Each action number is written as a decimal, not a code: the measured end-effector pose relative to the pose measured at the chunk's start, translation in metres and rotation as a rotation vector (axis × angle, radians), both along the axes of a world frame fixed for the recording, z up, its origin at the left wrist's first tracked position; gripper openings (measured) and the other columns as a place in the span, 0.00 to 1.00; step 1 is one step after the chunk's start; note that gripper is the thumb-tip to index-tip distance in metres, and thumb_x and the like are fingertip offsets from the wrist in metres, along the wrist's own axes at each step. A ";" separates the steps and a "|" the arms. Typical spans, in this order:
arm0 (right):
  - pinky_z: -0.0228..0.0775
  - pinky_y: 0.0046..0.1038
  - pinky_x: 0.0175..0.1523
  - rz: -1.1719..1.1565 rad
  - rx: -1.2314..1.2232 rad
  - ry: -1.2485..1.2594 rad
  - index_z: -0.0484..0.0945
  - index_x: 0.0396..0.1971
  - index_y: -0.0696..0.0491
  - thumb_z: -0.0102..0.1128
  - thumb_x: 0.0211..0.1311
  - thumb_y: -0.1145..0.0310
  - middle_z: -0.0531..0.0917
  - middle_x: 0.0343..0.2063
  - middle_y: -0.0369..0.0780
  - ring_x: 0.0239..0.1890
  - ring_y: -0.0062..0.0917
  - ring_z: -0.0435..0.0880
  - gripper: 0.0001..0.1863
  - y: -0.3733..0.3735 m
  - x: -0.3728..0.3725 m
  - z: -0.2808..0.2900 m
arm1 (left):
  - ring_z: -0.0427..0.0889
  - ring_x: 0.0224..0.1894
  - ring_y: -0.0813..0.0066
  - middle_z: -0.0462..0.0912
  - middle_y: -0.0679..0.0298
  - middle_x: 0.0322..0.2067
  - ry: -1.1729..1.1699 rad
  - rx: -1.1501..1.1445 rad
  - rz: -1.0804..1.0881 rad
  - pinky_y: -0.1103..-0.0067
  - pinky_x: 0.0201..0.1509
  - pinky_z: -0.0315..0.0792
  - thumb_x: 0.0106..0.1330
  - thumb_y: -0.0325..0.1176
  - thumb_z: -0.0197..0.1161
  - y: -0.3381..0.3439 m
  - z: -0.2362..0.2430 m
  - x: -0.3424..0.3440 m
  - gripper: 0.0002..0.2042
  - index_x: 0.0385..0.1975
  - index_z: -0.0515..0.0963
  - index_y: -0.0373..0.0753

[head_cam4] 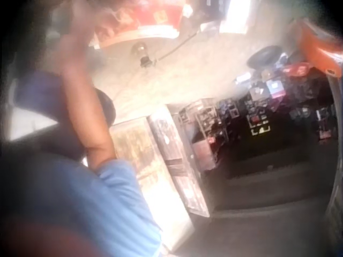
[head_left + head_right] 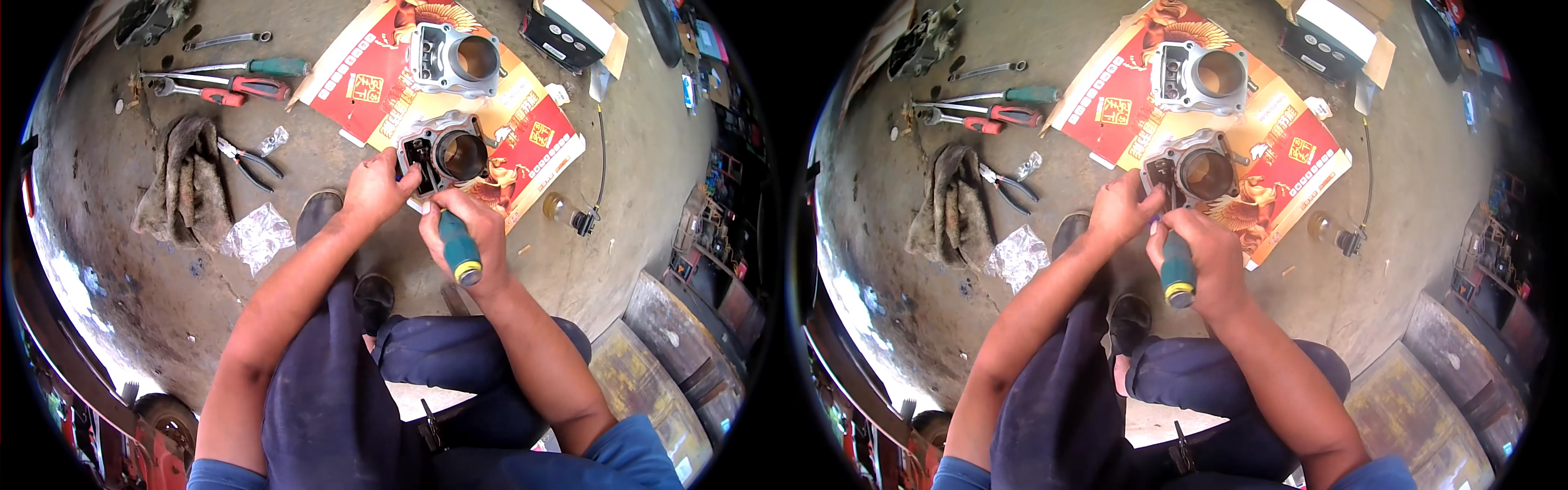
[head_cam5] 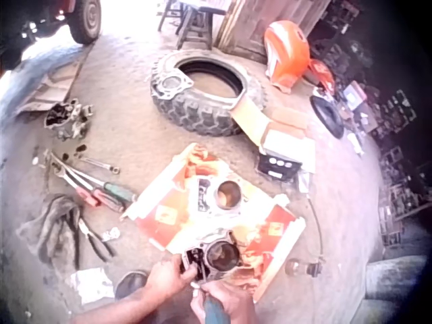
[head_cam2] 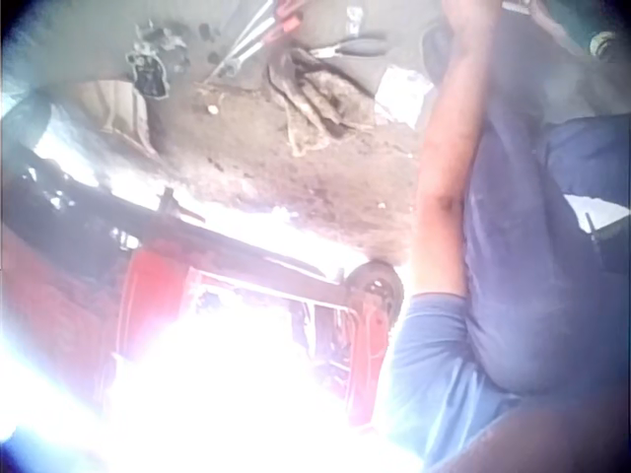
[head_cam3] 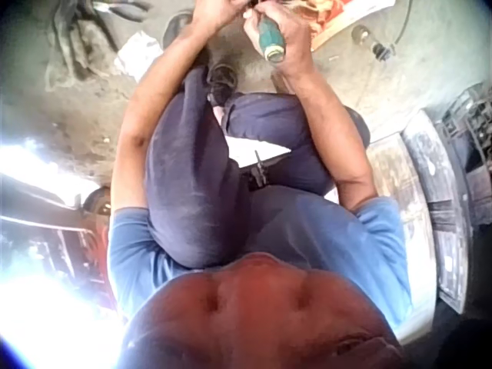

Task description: The person unboxes engine gaskets, wipes parts with a cloth, and assembles the engine cylinder block and head components by hand and using a screwdriver.

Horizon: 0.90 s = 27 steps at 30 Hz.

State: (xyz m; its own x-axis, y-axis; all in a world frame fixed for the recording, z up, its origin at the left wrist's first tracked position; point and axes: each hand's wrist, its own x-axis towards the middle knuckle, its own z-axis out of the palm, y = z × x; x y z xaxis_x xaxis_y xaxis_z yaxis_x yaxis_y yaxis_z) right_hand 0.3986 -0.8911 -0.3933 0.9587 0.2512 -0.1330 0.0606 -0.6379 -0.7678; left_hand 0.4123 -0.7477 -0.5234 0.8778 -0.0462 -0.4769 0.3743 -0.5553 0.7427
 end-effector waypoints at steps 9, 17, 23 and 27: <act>0.70 0.23 0.32 -0.140 0.149 0.302 0.83 0.35 0.56 0.64 0.71 0.69 0.82 0.22 0.34 0.25 0.14 0.78 0.07 -0.045 0.019 -0.003 | 0.89 0.35 0.49 0.87 0.46 0.30 0.025 -0.096 0.071 0.62 0.42 0.80 0.65 0.47 0.71 0.003 -0.002 -0.003 0.21 0.40 0.81 0.30; 0.71 0.22 0.34 -0.123 0.031 0.321 0.81 0.35 0.57 0.65 0.69 0.70 0.83 0.23 0.34 0.26 0.15 0.80 0.06 -0.034 0.014 -0.012 | 0.85 0.46 0.76 0.87 0.58 0.45 0.242 -0.896 0.360 0.76 0.50 0.82 0.73 0.27 0.61 0.016 -0.026 -0.036 0.20 0.62 0.74 0.28; 0.75 0.27 0.35 -0.011 -0.050 0.120 0.82 0.35 0.57 0.68 0.64 0.72 0.84 0.24 0.42 0.26 0.24 0.84 0.05 -0.011 0.007 0.000 | 0.85 0.41 0.78 0.87 0.61 0.43 0.198 -0.770 0.385 0.78 0.46 0.81 0.71 0.26 0.67 0.017 -0.035 -0.028 0.17 0.57 0.77 0.29; 0.76 0.29 0.36 -0.010 -0.079 0.164 0.82 0.36 0.57 0.68 0.63 0.72 0.85 0.25 0.43 0.27 0.27 0.86 0.06 -0.021 0.009 -0.001 | 0.85 0.40 0.79 0.87 0.62 0.41 0.197 -0.725 0.385 0.79 0.46 0.81 0.68 0.24 0.68 0.018 -0.040 -0.024 0.12 0.50 0.80 0.29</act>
State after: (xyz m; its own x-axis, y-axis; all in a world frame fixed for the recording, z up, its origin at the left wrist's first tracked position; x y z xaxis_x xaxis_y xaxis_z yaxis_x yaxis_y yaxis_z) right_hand 0.4080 -0.9120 -0.3940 0.9252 0.2239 -0.3064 -0.0679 -0.6968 -0.7141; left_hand 0.3884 -0.7295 -0.5637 0.7990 -0.1149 -0.5903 0.5996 0.2268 0.7675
